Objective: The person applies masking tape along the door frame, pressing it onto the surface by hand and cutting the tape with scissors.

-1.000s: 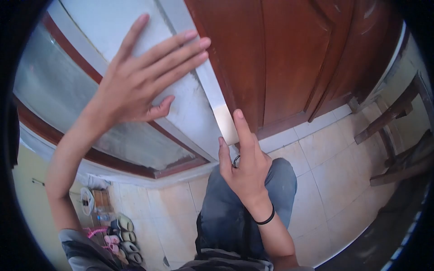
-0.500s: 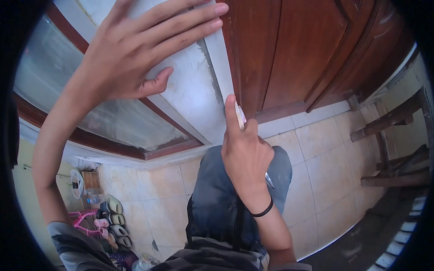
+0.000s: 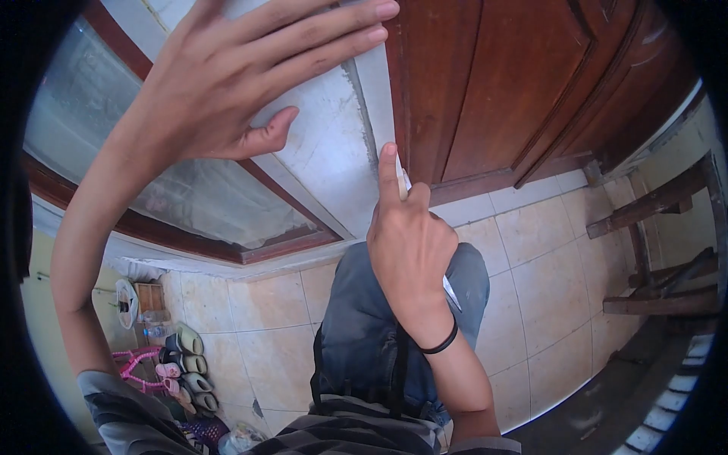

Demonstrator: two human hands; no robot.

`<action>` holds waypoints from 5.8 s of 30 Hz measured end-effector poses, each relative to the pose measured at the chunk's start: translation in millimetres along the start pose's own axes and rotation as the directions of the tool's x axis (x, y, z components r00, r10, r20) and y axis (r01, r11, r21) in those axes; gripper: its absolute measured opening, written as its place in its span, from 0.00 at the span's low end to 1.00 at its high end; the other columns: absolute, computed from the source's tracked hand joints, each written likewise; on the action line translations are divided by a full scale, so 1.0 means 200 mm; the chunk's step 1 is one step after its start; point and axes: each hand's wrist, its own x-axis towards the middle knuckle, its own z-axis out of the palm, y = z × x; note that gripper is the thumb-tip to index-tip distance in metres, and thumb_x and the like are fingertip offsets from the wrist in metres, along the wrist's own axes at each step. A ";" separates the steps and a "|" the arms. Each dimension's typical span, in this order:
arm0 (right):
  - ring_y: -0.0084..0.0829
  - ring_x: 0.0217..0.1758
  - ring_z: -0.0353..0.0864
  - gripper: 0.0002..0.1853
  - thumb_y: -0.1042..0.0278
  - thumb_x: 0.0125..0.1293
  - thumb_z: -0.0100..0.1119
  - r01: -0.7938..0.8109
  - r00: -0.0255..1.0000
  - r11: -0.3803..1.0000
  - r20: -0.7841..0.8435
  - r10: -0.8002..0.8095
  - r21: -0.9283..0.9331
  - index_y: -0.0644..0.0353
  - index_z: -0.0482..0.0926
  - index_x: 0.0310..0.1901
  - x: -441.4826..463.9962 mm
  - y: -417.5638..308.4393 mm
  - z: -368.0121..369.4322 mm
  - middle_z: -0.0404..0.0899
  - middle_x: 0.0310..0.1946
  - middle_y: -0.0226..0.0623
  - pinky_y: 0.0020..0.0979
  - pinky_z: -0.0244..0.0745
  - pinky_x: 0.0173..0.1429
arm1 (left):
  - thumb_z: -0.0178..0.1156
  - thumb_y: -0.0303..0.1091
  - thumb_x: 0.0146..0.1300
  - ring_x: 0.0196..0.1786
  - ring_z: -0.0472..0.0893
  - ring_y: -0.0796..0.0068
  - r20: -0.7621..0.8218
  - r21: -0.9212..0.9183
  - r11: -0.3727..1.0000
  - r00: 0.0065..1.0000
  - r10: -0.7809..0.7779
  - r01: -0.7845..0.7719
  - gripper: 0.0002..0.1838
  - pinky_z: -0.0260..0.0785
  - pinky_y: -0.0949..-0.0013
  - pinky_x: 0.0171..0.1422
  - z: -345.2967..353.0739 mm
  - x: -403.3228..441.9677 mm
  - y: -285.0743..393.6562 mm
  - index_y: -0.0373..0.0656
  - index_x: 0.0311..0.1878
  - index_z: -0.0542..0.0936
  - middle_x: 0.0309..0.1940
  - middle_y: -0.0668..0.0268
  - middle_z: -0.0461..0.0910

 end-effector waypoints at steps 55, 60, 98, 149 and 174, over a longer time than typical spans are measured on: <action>0.47 0.28 0.85 0.31 0.63 0.78 0.65 -0.054 0.998 0.988 -0.030 0.059 0.143 0.32 0.76 0.80 -0.05 0.04 0.16 0.82 0.28 0.41 0.46 0.77 0.33 | 0.62 0.56 0.59 0.91 0.56 0.69 0.037 -0.129 0.979 0.988 -0.153 0.156 0.45 0.33 0.25 0.94 0.22 -0.09 0.54 0.60 0.83 0.72 0.89 0.71 0.61; 0.49 0.30 0.86 0.31 0.64 0.78 0.65 -0.050 0.998 0.991 -0.020 0.053 0.127 0.34 0.75 0.81 -0.05 0.04 0.15 0.83 0.28 0.42 0.47 0.77 0.34 | 0.63 0.55 0.58 0.91 0.56 0.69 0.048 -0.120 0.980 0.987 -0.152 0.157 0.46 0.32 0.26 0.94 0.21 -0.09 0.52 0.60 0.84 0.71 0.89 0.71 0.61; 0.26 0.34 0.89 0.49 0.77 0.66 0.78 0.120 0.993 0.792 -0.067 -0.100 0.599 0.67 0.60 0.84 -0.27 0.38 0.35 0.91 0.48 0.49 0.25 0.78 0.37 | 0.63 0.44 0.52 0.89 0.60 0.81 0.313 0.150 0.975 0.927 -0.206 0.166 0.51 0.22 0.25 0.93 0.24 -0.03 0.79 0.70 0.86 0.67 0.89 0.83 0.59; 0.47 0.20 0.78 0.36 0.67 0.77 0.65 0.021 0.999 0.950 -0.042 -0.009 0.312 0.35 0.69 0.85 -0.49 0.34 0.93 0.74 0.25 0.42 0.46 0.71 0.25 | 0.62 0.62 0.62 0.93 0.49 0.56 0.445 -0.114 0.990 0.895 -0.028 0.088 0.46 0.25 0.21 0.93 0.26 -0.10 0.93 0.57 0.84 0.70 0.89 0.63 0.58; 0.44 0.22 0.83 0.33 0.66 0.78 0.65 0.013 1.000 0.967 -0.028 -0.006 0.255 0.40 0.73 0.82 -0.46 0.30 0.93 0.79 0.25 0.43 0.44 0.74 0.26 | 0.68 0.62 0.59 0.93 0.49 0.51 0.017 0.016 1.000 1.000 0.011 -0.011 0.42 0.26 0.23 0.93 0.54 -0.21 0.97 0.62 0.78 0.78 0.89 0.55 0.58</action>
